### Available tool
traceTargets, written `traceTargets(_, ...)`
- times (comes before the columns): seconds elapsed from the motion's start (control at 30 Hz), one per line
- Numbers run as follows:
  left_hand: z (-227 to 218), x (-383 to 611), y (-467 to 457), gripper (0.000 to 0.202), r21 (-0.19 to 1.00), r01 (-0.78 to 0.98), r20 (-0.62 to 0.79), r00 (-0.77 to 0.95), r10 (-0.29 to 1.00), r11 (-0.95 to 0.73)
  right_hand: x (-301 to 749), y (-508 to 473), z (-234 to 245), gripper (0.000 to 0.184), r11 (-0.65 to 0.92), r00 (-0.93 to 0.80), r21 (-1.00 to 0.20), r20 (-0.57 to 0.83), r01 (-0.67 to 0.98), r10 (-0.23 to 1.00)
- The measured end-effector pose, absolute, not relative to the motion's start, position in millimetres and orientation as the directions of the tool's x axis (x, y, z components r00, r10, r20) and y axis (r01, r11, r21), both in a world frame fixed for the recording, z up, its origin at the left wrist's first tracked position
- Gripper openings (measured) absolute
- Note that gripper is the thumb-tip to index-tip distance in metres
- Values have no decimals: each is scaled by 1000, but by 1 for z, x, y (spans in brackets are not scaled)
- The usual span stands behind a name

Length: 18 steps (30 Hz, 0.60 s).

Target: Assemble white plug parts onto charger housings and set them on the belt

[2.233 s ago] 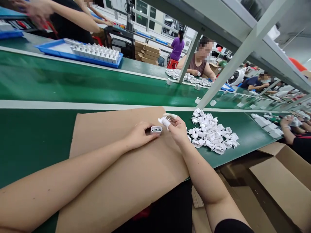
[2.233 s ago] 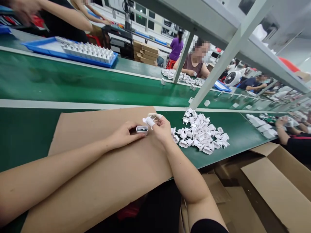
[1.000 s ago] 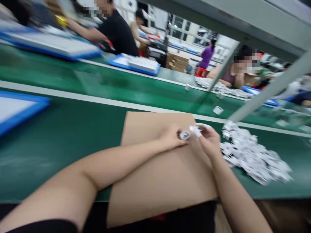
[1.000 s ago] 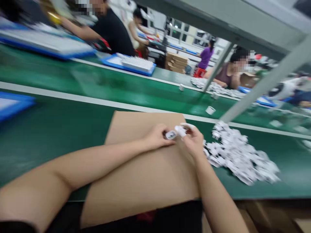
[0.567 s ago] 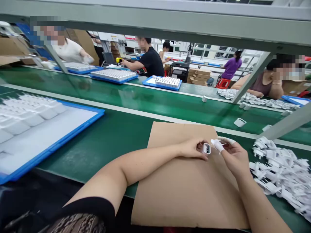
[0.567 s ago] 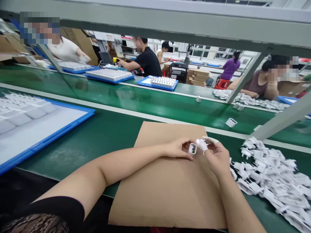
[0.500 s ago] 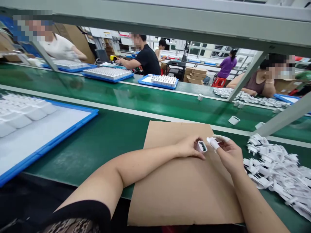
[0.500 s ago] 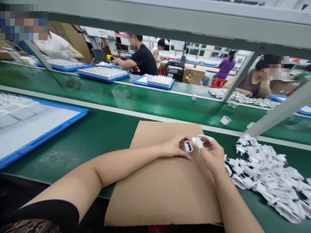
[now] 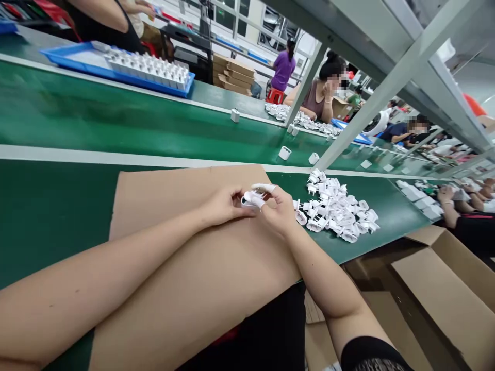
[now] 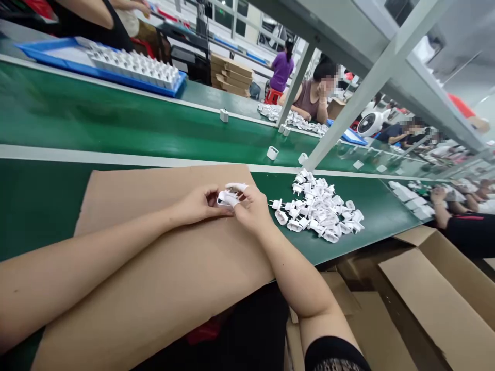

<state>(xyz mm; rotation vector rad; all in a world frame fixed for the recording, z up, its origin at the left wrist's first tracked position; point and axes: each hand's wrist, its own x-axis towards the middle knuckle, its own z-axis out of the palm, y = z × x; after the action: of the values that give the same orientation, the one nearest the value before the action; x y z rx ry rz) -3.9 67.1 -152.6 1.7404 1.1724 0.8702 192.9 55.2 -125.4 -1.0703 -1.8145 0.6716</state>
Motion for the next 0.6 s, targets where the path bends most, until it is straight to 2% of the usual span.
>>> traceTargets(0.13,-154,-5,67,52,912,359,85,312,946,-200,196,57,-129,32,578,-324,-661,478,478,816)
traceTargets(0.6,-146,-5,64,46,916,342,97,317,944,-209,192,56,-117,51,627,-442,-527,445,574,779)
